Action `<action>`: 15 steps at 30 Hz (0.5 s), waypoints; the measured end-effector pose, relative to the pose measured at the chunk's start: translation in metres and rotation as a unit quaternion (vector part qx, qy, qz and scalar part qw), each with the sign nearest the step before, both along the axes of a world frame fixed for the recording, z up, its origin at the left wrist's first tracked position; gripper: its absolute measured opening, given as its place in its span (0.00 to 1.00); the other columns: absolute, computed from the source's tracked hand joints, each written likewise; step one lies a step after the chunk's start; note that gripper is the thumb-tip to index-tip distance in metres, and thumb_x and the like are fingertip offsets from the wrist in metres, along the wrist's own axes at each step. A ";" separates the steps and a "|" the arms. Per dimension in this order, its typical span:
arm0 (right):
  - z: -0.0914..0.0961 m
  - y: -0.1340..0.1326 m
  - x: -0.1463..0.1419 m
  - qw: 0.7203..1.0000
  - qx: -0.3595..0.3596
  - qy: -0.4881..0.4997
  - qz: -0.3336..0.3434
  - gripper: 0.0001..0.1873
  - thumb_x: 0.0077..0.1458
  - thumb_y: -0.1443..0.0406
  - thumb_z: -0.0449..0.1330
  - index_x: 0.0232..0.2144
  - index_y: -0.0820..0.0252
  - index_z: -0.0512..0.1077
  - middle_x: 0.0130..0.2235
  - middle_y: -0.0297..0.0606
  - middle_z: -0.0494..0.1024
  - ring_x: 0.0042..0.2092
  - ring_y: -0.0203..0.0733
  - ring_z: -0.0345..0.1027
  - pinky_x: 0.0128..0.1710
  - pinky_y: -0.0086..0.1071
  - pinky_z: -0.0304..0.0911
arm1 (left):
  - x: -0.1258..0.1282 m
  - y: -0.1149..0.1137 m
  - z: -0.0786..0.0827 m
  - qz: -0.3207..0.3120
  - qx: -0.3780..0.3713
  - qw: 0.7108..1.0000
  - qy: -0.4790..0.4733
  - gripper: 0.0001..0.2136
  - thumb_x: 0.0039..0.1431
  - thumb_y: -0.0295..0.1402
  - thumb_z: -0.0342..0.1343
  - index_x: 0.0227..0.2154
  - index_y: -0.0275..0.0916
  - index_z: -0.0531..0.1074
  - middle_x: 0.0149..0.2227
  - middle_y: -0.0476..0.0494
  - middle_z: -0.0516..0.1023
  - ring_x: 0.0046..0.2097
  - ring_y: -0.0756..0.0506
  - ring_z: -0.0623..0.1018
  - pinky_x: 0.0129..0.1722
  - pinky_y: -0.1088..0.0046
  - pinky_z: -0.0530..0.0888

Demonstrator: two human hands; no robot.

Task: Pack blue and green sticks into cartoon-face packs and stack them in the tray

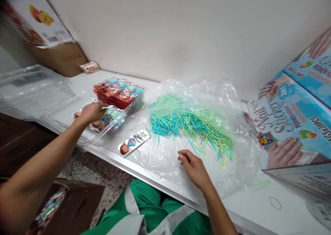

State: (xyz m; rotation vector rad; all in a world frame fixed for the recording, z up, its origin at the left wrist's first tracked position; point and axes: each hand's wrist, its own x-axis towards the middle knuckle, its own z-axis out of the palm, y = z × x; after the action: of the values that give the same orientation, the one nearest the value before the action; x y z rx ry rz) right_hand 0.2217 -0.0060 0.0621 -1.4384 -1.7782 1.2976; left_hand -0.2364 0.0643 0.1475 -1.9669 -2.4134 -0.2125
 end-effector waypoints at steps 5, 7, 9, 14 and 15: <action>-0.005 0.002 -0.003 1.000 0.005 0.006 -0.006 0.17 0.56 0.54 0.51 0.41 0.58 0.68 0.36 0.38 0.75 0.35 0.39 0.69 0.40 0.34 0.64 | 0.094 -0.038 -0.005 -0.207 0.031 0.970 -0.127 0.15 0.58 0.40 0.44 0.39 0.40 0.73 0.37 0.45 0.77 0.36 0.47 0.74 0.35 0.75 0.66; -0.007 0.002 -0.003 1.000 0.015 0.006 -0.006 0.16 0.57 0.55 0.51 0.41 0.58 0.68 0.36 0.37 0.75 0.36 0.39 0.69 0.39 0.34 0.64 | 0.120 -0.045 -0.030 -0.195 -0.040 0.973 -0.119 0.15 0.57 0.41 0.46 0.38 0.39 0.73 0.37 0.43 0.77 0.36 0.45 0.74 0.34 0.74 0.66; -0.008 0.000 -0.001 1.000 0.025 -0.002 -0.007 0.15 0.57 0.55 0.51 0.40 0.57 0.68 0.36 0.37 0.76 0.36 0.40 0.70 0.39 0.34 0.64 | 0.129 -0.044 -0.061 -0.112 -0.078 0.987 -0.086 0.17 0.52 0.44 0.52 0.39 0.38 0.72 0.39 0.39 0.76 0.41 0.41 0.74 0.34 0.72 0.66; -0.004 -0.008 0.020 0.999 0.024 -0.018 -0.042 0.15 0.55 0.55 0.51 0.39 0.57 0.69 0.35 0.37 0.76 0.35 0.40 0.70 0.39 0.35 0.64 | 0.110 -0.023 -0.110 0.013 -0.113 0.979 -0.169 0.24 0.42 0.48 0.59 0.40 0.38 0.69 0.37 0.40 0.75 0.37 0.41 0.74 0.29 0.72 0.64; -0.004 -0.010 0.025 0.998 0.022 -0.016 -0.054 0.15 0.55 0.55 0.52 0.39 0.57 0.69 0.34 0.38 0.76 0.35 0.40 0.70 0.39 0.35 0.64 | 0.106 -0.021 -0.113 0.019 -0.106 0.975 -0.194 0.22 0.41 0.46 0.59 0.38 0.38 0.69 0.35 0.41 0.76 0.35 0.42 0.74 0.28 0.72 0.63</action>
State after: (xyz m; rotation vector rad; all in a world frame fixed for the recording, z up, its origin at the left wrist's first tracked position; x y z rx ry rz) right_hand 0.2466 -0.0159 0.0585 -1.5168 -1.7136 1.1791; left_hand -0.1303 0.0435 0.0346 -2.1358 -2.8150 -0.3858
